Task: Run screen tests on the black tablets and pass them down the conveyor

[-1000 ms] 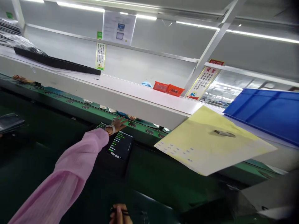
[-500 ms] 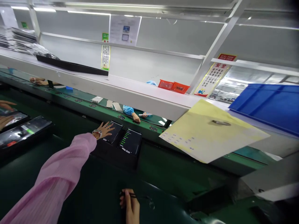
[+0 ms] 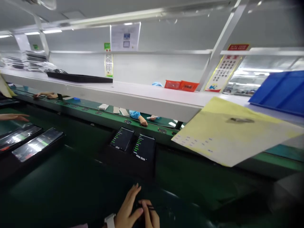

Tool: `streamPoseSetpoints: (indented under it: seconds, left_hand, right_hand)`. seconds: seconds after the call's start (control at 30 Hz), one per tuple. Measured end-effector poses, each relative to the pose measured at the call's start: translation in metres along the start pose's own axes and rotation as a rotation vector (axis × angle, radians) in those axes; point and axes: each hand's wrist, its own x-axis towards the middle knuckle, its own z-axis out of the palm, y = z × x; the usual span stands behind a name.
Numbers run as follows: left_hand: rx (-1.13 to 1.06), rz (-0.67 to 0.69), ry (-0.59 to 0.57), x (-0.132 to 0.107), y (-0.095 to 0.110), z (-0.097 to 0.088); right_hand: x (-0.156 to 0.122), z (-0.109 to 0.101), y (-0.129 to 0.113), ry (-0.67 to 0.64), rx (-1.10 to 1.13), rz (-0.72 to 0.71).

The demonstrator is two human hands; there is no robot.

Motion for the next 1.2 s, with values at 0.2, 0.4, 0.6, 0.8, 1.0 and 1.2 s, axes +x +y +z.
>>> streamPoseSetpoints:
  seconds: [0.2, 0.4, 0.6, 0.8, 1.0, 1.2]
  left_hand:
    - [0.022, 0.059, 0.121, -0.005, 0.009, -0.009]
    - [0.122, 0.122, 0.199, 0.003, 0.020, -0.023]
    - [0.075, 0.120, 0.162, 0.005, 0.022, -0.028]
    - [0.017, 0.106, 0.097, 0.006, 0.025, -0.027]
    - [0.148, 0.228, 0.140, 0.004, 0.025, -0.025]
    - [0.418, 0.423, 0.219, 0.000, 0.029, -0.026]
  right_hand:
    - [-0.002, -0.003, -0.038, -0.074, 0.023, 0.067]
    - [-0.001, 0.002, -0.043, -0.071, 0.074, 0.094]
    - [-0.005, -0.001, -0.043, -0.130, 0.072, 0.100]
    - [-0.007, -0.001, -0.046, -0.154, 0.058, 0.078]
    - [-0.007, -0.002, -0.046, -0.163, 0.059, 0.071]
    - [-0.007, -0.002, -0.047, -0.154, 0.070, 0.093]
